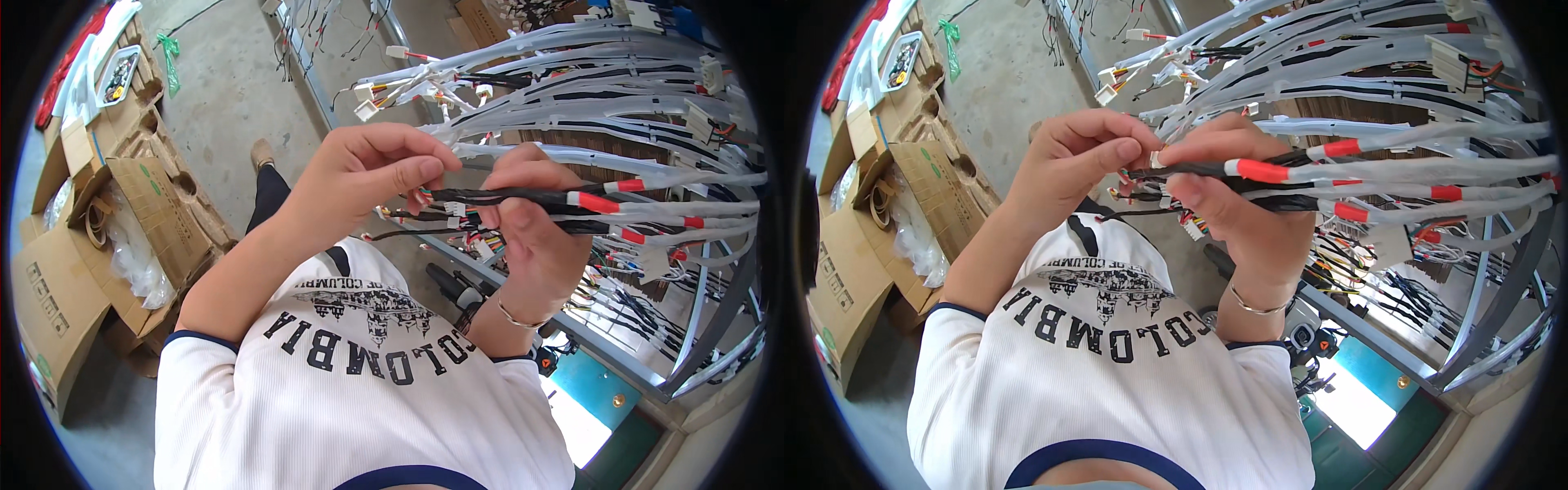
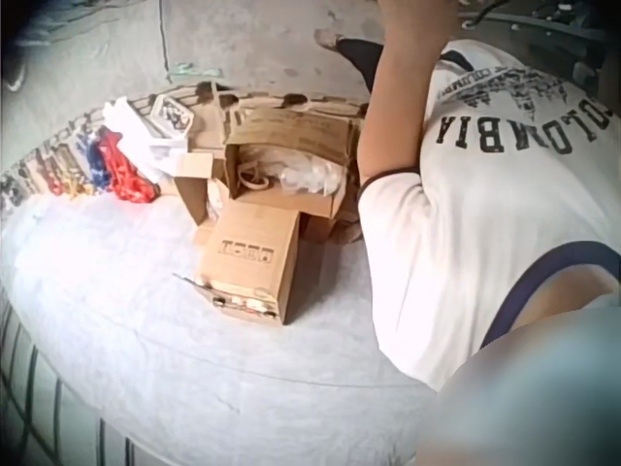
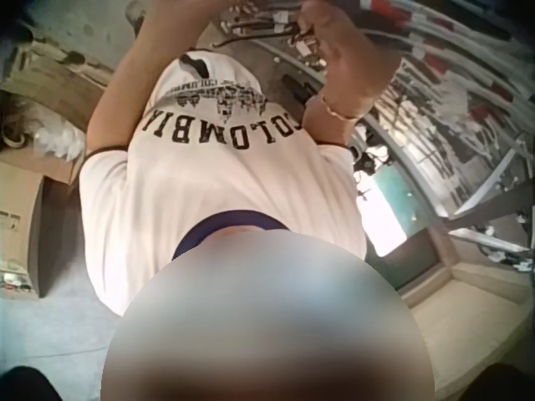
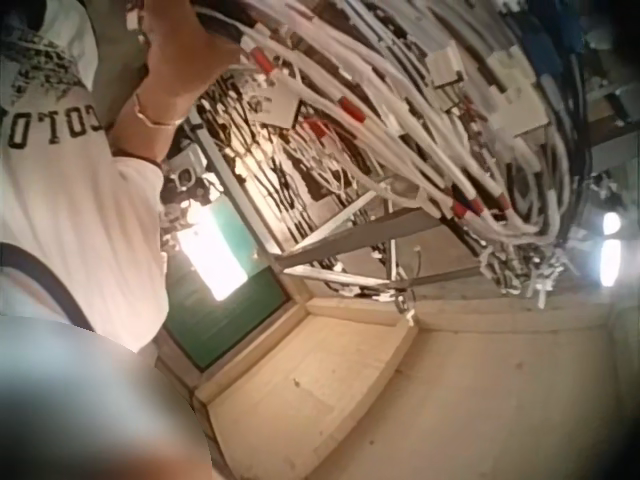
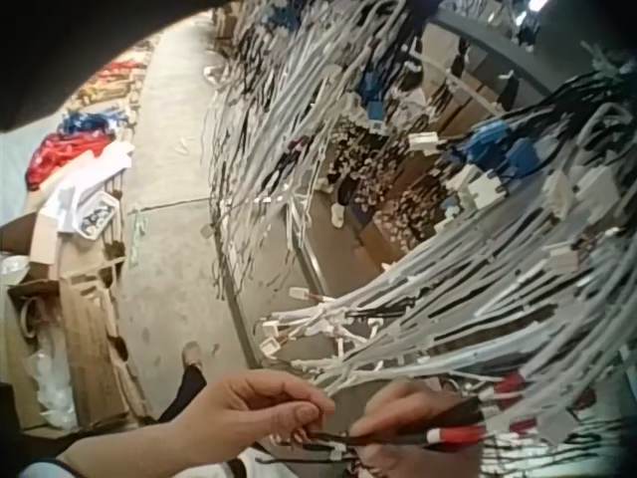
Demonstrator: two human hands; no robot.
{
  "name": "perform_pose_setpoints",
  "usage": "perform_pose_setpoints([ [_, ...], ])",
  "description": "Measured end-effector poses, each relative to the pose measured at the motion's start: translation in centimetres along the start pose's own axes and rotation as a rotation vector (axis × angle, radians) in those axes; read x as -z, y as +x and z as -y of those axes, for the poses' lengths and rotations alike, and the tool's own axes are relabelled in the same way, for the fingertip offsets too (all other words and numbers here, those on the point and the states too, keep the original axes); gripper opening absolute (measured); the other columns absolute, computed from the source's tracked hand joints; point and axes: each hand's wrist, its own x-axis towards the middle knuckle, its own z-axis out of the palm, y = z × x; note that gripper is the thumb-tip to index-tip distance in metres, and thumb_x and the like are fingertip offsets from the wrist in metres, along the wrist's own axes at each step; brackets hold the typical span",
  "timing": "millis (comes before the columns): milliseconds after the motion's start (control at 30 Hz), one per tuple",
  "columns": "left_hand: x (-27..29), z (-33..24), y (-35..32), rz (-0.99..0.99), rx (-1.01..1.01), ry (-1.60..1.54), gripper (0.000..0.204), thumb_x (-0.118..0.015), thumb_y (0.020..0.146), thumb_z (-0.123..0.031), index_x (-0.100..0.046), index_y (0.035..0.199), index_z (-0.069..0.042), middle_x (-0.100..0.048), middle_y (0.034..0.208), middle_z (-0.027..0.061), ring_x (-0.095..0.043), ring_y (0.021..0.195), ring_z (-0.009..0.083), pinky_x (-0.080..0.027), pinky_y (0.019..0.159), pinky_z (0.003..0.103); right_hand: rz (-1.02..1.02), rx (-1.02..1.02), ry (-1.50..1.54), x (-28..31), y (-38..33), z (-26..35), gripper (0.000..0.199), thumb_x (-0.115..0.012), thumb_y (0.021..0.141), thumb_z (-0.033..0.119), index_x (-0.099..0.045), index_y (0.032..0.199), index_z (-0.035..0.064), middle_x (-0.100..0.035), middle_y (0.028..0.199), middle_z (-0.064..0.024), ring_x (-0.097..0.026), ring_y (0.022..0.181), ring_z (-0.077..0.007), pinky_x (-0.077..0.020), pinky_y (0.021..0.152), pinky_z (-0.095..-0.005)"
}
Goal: Organizing and bundling electrical wire harnesses using insulation tape in a factory setting.
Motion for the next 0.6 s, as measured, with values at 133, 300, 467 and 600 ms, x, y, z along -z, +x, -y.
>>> perform_pose_setpoints([
  [133, 0.8, -0.5, -1.3, 0.070, 0.166, -0.312, 0.026, -0.062, 0.087, -0.009, -0.062, 0.108, 0.006, -0.066, 0.097, 0.0111, -0.063, 0.084, 0.0151, -0.052, 0.069, 0.028, -0.257, -0.080, 0.027, -1.4, -0.4, 0.1, 0.012, -0.072, 0.078, 0.008, -0.067, 0.084, -0.0018, -0.059, 0.065, -0.0025, -0.043, 0.045, -0.0023, -0.0303, 0.043, -0.0166],
  [300, 0.4, -0.6, -2.8, 0.104, 0.151, -0.349, 0.031, -0.065, 0.078, 0.004, -0.060, 0.109, 0.006, -0.064, 0.099, 0.0124, -0.063, 0.086, 0.0170, -0.053, 0.076, 0.029, -0.337, -0.035, -0.029, -1.8, 0.0, -0.9, 0.019, -0.058, 0.087, 0.015, -0.057, 0.081, -0.0027, -0.050, 0.063, -0.0043, -0.034, 0.045, -0.0049, -0.0391, 0.061, -0.0254],
  [467, -0.1, 0.1, -3.2, 0.119, -0.122, -0.193, 0.037, -0.067, 0.074, 0.012, -0.061, 0.109, 0.002, -0.057, 0.112, 0.0143, -0.059, 0.092, 0.0168, -0.050, 0.080, 0.028, -0.342, -0.013, 0.029, -1.9, 0.3, -0.7, 0.019, -0.056, 0.089, 0.015, -0.055, 0.077, -0.0007, -0.049, 0.063, -0.0040, -0.035, 0.046, -0.0055, -0.0385, 0.063, -0.0268],
  [600, 0.0, -0.3, -3.2, 0.182, -0.292, 0.243, 0.034, -0.064, 0.074, 0.014, -0.064, 0.106, 0.002, -0.054, 0.117, 0.0161, -0.058, 0.095, 0.0174, -0.049, 0.081, 0.029, -0.371, 0.032, 0.102, -2.0, 0.5, -1.2, 0.016, -0.060, 0.088, 0.011, -0.057, 0.081, -0.0026, -0.051, 0.057, -0.0031, -0.035, 0.041, -0.0029, -0.0357, 0.046, -0.0197],
])
